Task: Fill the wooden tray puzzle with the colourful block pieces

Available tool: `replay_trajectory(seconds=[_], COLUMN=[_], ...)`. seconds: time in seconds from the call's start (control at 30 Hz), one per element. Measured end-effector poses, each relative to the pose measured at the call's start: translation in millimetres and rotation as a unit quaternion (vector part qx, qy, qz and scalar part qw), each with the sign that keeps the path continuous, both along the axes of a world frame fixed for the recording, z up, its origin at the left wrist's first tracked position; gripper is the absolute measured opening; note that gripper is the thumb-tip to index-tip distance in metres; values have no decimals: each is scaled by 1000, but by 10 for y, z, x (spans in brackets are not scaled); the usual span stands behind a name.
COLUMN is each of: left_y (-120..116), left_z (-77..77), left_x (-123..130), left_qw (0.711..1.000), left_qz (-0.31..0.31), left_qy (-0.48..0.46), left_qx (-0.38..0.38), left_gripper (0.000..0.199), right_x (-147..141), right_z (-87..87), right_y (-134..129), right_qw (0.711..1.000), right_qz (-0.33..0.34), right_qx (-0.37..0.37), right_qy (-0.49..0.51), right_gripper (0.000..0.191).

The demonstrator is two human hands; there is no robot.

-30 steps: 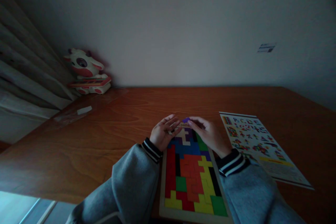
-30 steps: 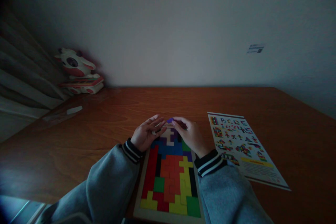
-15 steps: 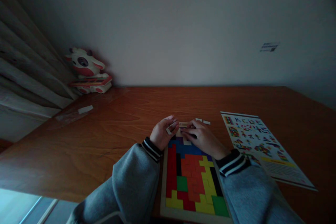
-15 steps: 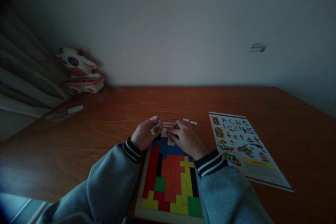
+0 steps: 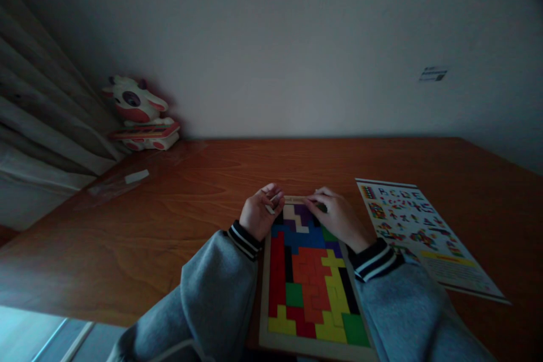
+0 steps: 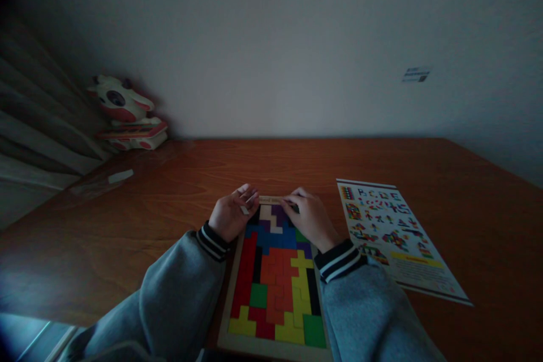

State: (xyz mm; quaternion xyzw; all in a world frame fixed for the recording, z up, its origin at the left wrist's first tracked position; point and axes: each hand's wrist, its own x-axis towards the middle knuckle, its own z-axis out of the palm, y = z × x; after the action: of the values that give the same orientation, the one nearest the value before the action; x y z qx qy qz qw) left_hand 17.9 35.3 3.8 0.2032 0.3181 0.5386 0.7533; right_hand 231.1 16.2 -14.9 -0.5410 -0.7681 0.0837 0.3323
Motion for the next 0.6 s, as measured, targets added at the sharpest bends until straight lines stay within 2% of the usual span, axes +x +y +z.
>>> replay_trajectory(seconds=[0.07, 0.17, 0.23, 0.33, 0.5, 0.6], left_y=[23, 64, 94, 137, 176, 192], left_z=[-16, -49, -73, -104, -148, -186], left_x=[-23, -57, -77, -103, -159, -221], left_qw=[1000, 997, 993, 991, 993, 991], left_qz=[15, 72, 107, 121, 98, 90], left_qy=[-9, -6, -5, -4, 20, 56], left_qx=[3, 28, 44, 49, 61, 85], left_gripper=[35, 39, 41, 43, 37, 31], right_x=[91, 273, 398, 559, 708, 727], right_z=[-2, -52, -102, -177, -275, -302], right_y=[25, 63, 82, 109, 167, 189], right_qw=[999, 988, 981, 981, 986, 985], right_qz=[-49, -136, -163, -157, -142, -145], right_qx=[12, 23, 2, -36, -84, -92], right_qy=[0, -67, -109, -111, -11, 9], right_gripper=[28, 27, 29, 29, 23, 24])
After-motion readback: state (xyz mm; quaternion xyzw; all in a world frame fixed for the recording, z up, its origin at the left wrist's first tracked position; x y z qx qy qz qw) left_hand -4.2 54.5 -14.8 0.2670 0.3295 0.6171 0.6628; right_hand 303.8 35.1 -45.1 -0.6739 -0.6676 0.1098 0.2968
